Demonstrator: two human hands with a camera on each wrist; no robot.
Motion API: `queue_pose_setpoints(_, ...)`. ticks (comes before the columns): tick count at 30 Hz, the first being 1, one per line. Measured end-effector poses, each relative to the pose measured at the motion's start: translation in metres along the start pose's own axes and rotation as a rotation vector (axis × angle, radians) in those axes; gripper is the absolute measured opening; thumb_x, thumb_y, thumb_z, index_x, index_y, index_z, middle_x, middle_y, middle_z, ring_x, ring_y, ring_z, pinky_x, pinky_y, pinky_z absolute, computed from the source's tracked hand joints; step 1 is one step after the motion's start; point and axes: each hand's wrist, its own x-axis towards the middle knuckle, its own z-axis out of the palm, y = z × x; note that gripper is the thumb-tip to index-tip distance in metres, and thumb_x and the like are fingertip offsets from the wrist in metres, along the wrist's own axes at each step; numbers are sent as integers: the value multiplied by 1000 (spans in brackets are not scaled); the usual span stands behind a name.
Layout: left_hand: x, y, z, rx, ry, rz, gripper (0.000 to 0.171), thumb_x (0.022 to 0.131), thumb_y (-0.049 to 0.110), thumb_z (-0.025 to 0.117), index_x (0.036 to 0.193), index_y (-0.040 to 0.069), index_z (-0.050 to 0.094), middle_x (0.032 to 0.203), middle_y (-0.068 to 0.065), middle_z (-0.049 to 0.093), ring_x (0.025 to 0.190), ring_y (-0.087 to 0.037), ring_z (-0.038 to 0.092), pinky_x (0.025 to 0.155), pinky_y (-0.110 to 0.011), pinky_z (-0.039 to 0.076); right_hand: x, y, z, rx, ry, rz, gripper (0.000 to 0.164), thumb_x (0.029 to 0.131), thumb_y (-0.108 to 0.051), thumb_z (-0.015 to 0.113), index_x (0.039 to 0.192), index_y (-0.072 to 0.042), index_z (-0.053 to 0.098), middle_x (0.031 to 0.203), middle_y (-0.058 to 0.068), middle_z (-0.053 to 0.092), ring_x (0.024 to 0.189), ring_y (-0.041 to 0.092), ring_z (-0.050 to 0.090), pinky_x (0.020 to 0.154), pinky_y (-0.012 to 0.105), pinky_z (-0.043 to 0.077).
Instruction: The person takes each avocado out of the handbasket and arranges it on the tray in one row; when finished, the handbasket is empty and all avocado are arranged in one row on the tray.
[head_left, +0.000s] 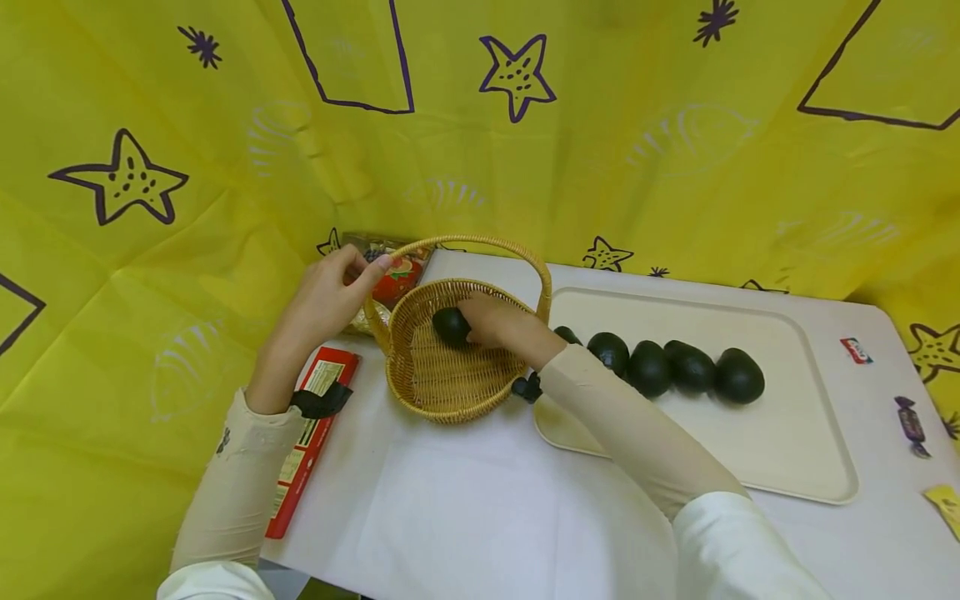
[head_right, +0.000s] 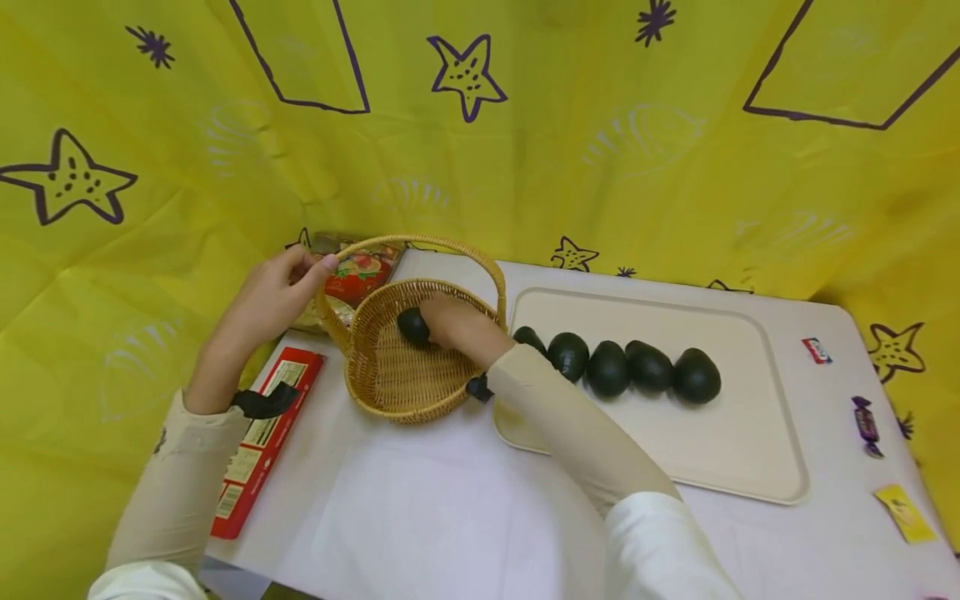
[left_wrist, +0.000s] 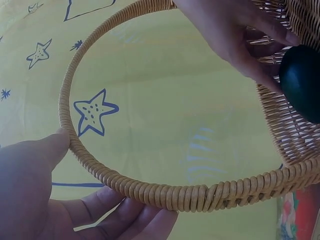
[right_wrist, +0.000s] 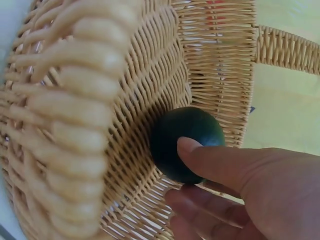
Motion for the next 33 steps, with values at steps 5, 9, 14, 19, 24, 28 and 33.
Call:
queue_pose_setpoints(5, -1, -1, -2, 4, -1, -9, 61, 105, 66, 47, 103, 7, 62, 103, -13, 66, 92, -29, 59, 78, -42, 45, 7, -3, 3, -52, 42, -27, 58, 102, -22, 73, 152, -4, 51, 148, 16, 56, 138, 30, 55, 114, 43, 46)
queue_pose_setpoints(9, 0, -1, -1, 4, -1, -6, 61, 106, 66, 47, 102, 7, 62, 102, -13, 66, 91, -29, 59, 77, -42, 45, 9, -5, 5, -48, 57, -38, 63, 99, -30, 76, 152, -5, 51, 146, 16, 55, 134, 29, 58, 110, 42, 49)
queue_pose_setpoints(14, 1, -2, -1, 0, 2, 0, 60, 106, 64, 48, 102, 7, 62, 101, -13, 65, 90, -29, 59, 77, -42, 45, 13, -7, 6, -77, 83, -49, 66, 96, -30, 79, 148, 0, 51, 144, 17, 56, 133, 29, 58, 110, 39, 49)
queue_pose_setpoints(19, 1, -1, -1, 9, -5, -7, 61, 105, 66, 47, 103, 7, 62, 104, -13, 66, 92, -29, 59, 78, -42, 45, 17, -5, 8, -75, 75, -70, 73, 97, -28, 78, 157, -3, 42, 149, 19, 55, 140, 32, 54, 115, 42, 45)
queue_pose_setpoints(24, 1, 0, -1, 9, -8, -3, 62, 105, 68, 46, 105, 7, 63, 105, -13, 66, 93, -29, 60, 79, -43, 45, 19, -1, 11, -95, 57, -92, 80, 102, -26, 73, 166, -7, 30, 161, 20, 44, 149, 33, 45, 121, 44, 39)
queue_pose_setpoints(28, 1, -1, -2, 9, -3, 2, 61, 106, 65, 47, 104, 7, 63, 104, -14, 66, 93, -29, 60, 80, -43, 45, 19, -2, 10, -117, 93, -128, 77, 101, -24, 73, 165, -8, 33, 166, 18, 39, 151, 33, 43, 121, 44, 38)
queue_pose_setpoints(33, 1, -2, -2, 25, -3, -3, 62, 105, 67, 46, 106, 7, 62, 105, -14, 66, 94, -30, 60, 80, -43, 46, 20, -6, 8, -107, 85, -157, 71, 102, -21, 72, 162, -5, 39, 168, 15, 37, 154, 31, 39, 125, 42, 33)
